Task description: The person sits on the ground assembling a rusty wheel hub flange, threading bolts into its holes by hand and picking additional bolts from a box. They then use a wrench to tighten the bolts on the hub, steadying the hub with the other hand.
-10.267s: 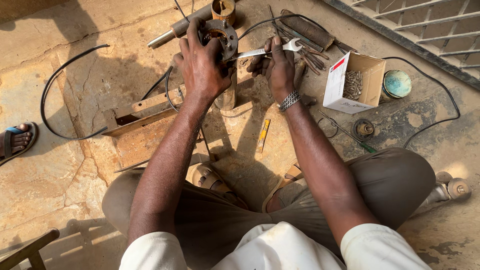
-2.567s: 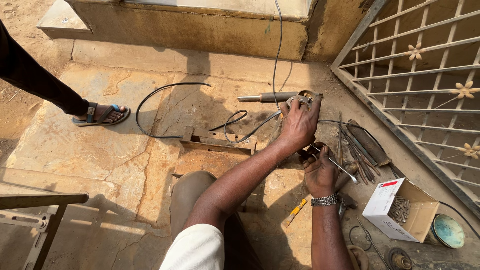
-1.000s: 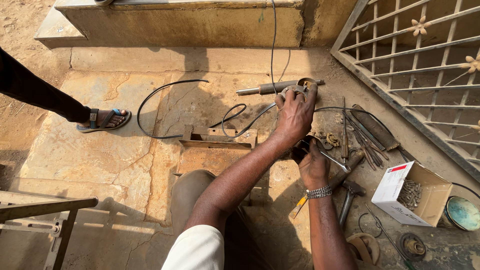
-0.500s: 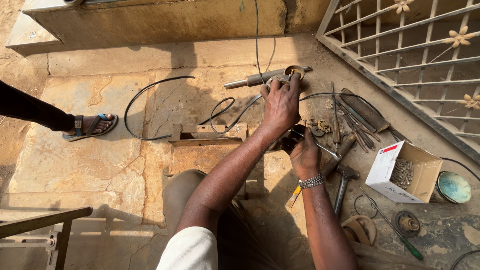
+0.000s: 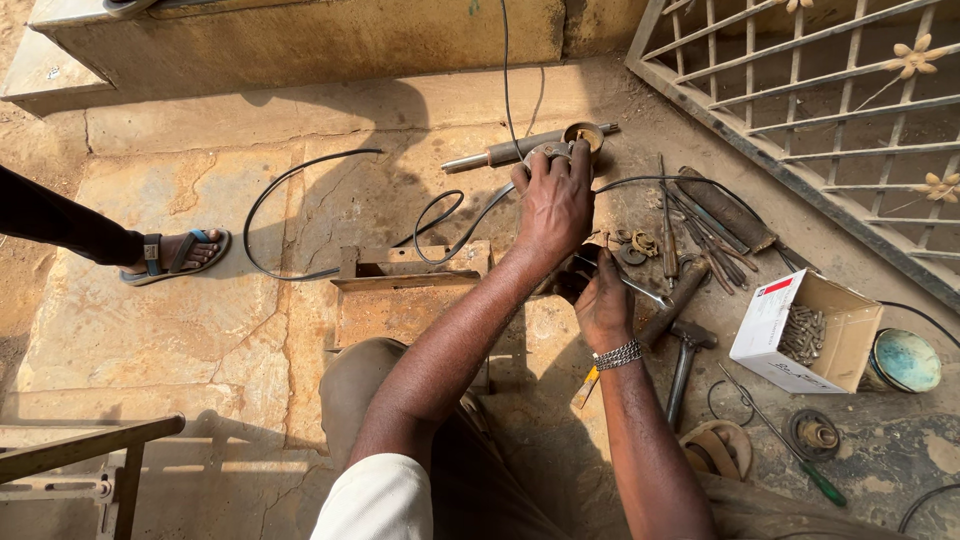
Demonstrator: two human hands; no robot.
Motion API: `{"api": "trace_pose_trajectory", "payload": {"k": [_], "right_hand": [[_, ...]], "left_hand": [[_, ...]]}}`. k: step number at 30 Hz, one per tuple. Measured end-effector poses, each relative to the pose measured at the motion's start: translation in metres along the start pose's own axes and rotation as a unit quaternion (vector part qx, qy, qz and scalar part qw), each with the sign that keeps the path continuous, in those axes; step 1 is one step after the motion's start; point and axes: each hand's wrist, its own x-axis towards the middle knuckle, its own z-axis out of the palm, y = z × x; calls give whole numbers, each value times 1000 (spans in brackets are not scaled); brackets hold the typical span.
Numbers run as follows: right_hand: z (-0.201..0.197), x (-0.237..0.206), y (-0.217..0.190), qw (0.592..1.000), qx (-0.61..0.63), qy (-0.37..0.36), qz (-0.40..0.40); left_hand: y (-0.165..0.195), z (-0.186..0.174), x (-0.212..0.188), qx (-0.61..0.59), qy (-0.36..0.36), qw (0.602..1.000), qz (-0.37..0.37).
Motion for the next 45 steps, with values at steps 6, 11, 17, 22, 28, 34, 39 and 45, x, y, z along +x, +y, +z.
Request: {"api": "trace_pose_trajectory", "payload": {"k": [6, 11, 17, 22, 28, 34, 39, 45], "right_hand": [[21, -17, -8, 997, -78, -3, -21], [29, -23, -12, 989, -124, -46, -65], [23, -18, -8, 992, -120, -25, -20], [18, -18, -8, 993, -106, -37, -37], [18, -18, -10, 993, -105, -41, -42], [20, -19, -10, 992, -113, -35, -35], [19, -18, -8, 990, -132, -20, -36], [17, -17, -7, 993, -113, -33, -34]], "left_hand": [[-4, 11, 4, -15, -61, 998, -31], [-3, 12, 0, 39, -13, 999, 3], [-2, 5, 3, 9, -46, 999, -12], [-1, 4, 1, 7, -29, 1000, 6], [0, 3, 0, 19, 4, 999, 25], [-1, 5, 1, 14, -48, 999, -5], [0, 8, 2, 48, -10, 999, 12], [0, 10, 2, 46, -72, 996, -25]]}}
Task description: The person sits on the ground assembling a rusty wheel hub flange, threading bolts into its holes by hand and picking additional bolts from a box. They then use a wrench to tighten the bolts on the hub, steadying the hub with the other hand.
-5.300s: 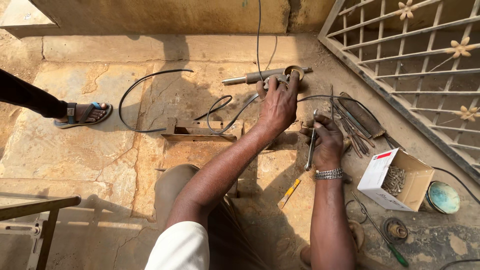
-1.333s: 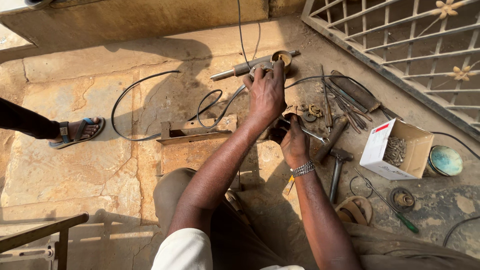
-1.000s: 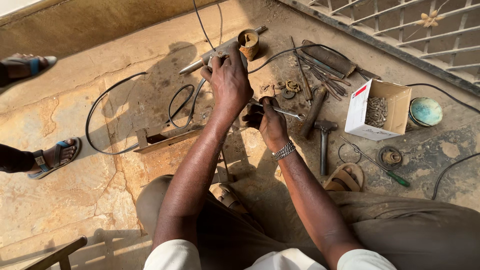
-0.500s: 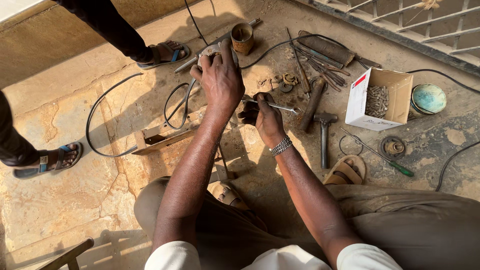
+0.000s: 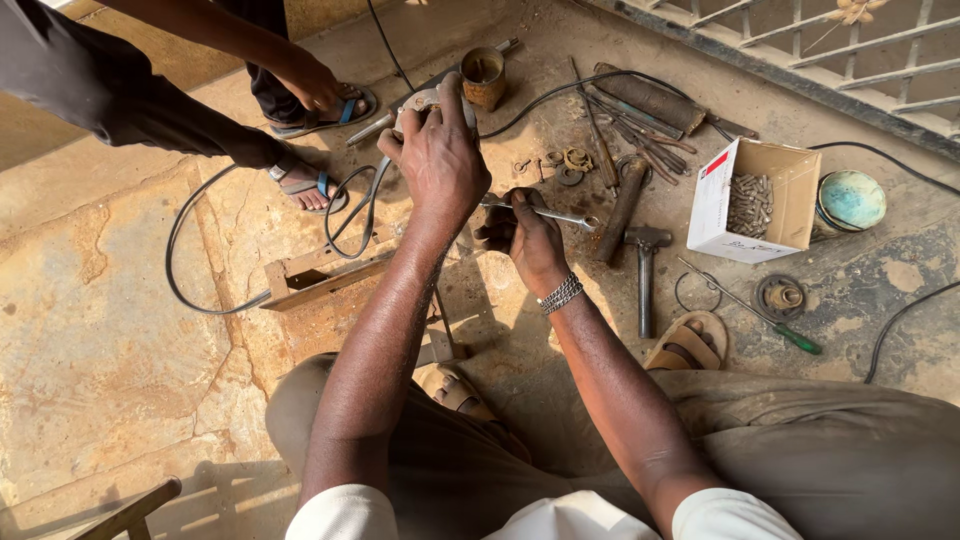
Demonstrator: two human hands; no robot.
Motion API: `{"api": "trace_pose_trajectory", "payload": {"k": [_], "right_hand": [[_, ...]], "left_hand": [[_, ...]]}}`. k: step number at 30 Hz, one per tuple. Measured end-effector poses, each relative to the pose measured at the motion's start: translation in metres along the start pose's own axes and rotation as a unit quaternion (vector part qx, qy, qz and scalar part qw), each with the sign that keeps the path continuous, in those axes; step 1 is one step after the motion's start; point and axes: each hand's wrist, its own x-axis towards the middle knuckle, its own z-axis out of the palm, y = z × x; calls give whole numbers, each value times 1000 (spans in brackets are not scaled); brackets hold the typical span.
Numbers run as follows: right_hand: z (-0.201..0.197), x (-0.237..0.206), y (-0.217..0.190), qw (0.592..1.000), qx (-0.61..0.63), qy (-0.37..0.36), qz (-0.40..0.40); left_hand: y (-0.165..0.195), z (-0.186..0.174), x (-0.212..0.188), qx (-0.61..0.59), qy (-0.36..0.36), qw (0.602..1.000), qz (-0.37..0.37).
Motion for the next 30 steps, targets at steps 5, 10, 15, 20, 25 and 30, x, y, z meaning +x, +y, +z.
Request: {"api": "trace_pose_trajectory", "payload": {"k": [5, 10, 15, 20, 25, 30], "right_hand": [[0, -1, -1, 1000, 4, 8, 9], [0, -1, -1, 1000, -2, 8, 9], [-1, -1, -2, 1000, -10, 11, 15], [-2, -2, -2, 1000, -5, 17, 18], [-2, -2, -3, 999, -19, 16, 21], [-1, -2, -3, 999, -23, 11, 21]], "left_hand": [[-1, 3, -1, 32, 96, 994, 48], [0, 3, 0, 5, 14, 1000, 2], [0, 5, -2, 42, 58, 997, 24], [-4, 11, 0, 25, 22, 999, 4], [-7, 16, -2, 26, 56, 998, 26], [-7, 17, -2, 20, 62, 997, 35]]}}
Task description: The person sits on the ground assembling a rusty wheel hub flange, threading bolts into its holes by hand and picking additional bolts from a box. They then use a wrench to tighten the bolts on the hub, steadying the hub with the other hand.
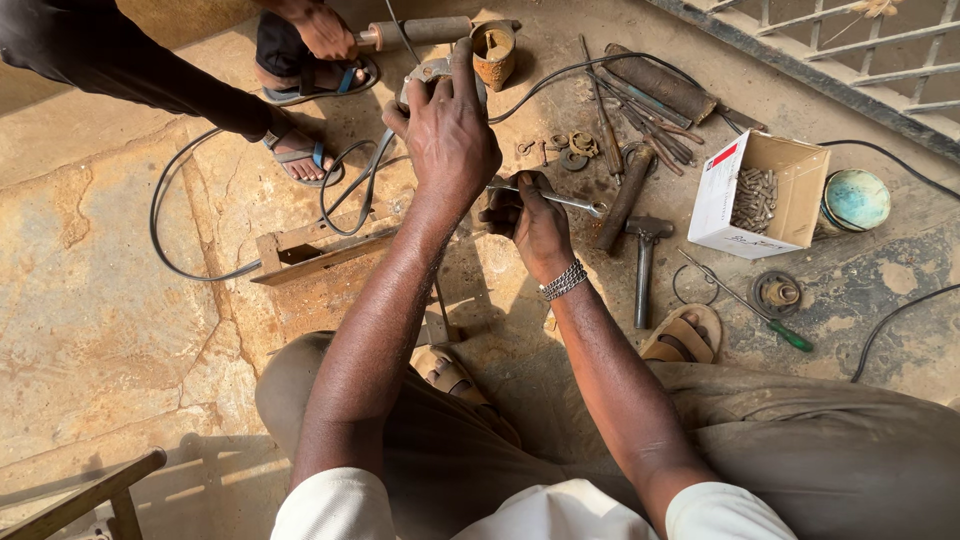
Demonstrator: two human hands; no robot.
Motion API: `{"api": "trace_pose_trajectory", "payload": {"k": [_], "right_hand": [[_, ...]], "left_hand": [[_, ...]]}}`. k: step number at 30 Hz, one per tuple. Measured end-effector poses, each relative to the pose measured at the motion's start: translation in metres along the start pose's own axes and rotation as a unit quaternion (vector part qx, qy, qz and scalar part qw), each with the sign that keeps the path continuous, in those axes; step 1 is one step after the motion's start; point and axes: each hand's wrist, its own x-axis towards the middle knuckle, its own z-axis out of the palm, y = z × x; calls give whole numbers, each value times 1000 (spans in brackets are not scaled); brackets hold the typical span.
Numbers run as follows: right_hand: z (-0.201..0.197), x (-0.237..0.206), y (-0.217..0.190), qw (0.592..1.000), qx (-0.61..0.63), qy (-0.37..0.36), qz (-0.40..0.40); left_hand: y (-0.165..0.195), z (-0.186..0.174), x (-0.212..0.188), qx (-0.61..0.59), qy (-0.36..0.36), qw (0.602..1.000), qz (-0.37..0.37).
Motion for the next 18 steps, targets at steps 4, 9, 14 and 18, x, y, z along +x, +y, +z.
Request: {"api": "trace_pose_trajectory", "payload": {"k": [4, 9, 14, 18], "right_hand": [[-2, 0, 2, 1000, 6, 2, 1], [-3, 0, 4, 1000, 3, 4, 9], [0, 0, 2, 1000, 10, 1, 9], [-2, 1, 1, 999, 18, -23, 16]], "left_hand": [[2, 1, -3, 4, 18, 1000, 10], [2, 1, -2, 6, 9, 1000, 5], [3, -2, -4, -11, 29, 999, 11], [3, -3, -3, -19, 26, 999, 12]]}}
